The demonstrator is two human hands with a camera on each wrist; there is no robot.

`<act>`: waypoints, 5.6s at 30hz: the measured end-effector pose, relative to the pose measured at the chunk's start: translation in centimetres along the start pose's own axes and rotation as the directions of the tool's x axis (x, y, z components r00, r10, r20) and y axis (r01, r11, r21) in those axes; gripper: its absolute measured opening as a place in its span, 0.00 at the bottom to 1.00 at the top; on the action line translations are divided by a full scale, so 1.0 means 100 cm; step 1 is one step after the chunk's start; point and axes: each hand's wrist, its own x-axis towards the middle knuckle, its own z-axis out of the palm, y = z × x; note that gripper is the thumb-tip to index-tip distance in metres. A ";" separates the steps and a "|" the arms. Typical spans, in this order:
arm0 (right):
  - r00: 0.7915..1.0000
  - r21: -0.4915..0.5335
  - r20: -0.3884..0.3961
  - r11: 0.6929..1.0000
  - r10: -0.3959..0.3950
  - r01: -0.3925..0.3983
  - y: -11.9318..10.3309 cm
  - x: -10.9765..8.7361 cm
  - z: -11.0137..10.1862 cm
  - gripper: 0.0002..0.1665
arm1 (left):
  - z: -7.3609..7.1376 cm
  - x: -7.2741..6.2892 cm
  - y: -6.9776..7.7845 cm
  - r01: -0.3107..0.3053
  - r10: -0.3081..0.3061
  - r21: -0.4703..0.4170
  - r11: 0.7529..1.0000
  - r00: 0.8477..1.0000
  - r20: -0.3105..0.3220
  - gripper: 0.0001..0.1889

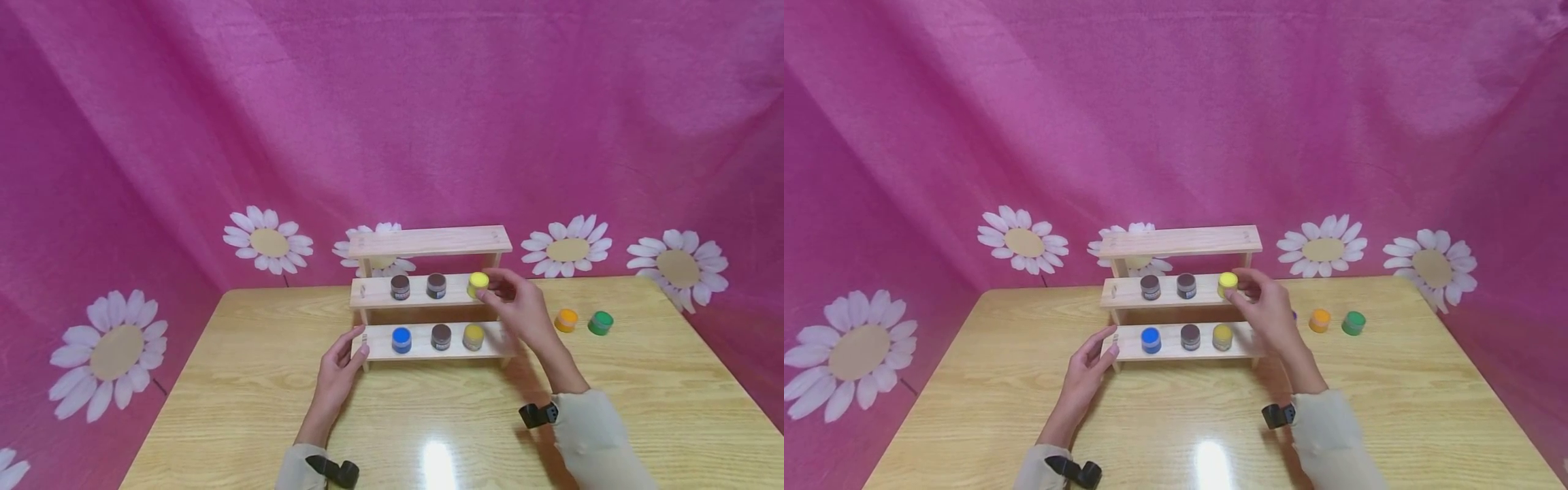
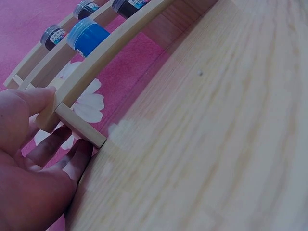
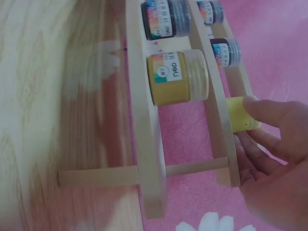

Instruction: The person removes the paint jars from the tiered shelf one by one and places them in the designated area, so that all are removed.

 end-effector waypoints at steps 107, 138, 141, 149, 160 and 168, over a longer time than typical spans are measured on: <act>0.999 0.023 0.043 1.000 0.015 -0.016 0.053 -0.070 -0.063 0.22 | -0.001 0.000 -0.002 -0.031 0.031 -0.021 0.999 0.999 0.016 0.22; 0.982 0.217 0.075 0.964 -0.172 0.152 -0.026 -0.003 0.022 0.24 | -0.002 0.000 -0.003 -0.052 0.052 -0.030 0.998 0.998 0.017 0.22; 0.984 0.192 0.098 0.973 -0.146 0.125 -0.027 0.004 0.029 0.25 | -0.001 0.000 -0.003 -0.046 0.046 -0.021 0.999 0.999 0.013 0.21; 0.987 0.070 0.124 0.993 -0.098 0.090 -0.029 0.017 0.046 0.29 | 0.000 0.001 -0.003 -0.033 0.034 -0.014 0.999 0.999 0.008 0.21; 0.990 0.023 0.133 0.999 -0.045 0.042 -0.030 0.022 0.049 0.23 | 0.001 0.001 -0.001 -0.035 0.035 -0.034 0.999 0.999 0.008 0.21; 0.992 0.087 0.114 0.995 -0.060 0.050 -0.028 0.014 0.038 0.22 | 0.000 0.002 -0.002 -0.036 0.036 -0.024 0.999 0.999 0.006 0.21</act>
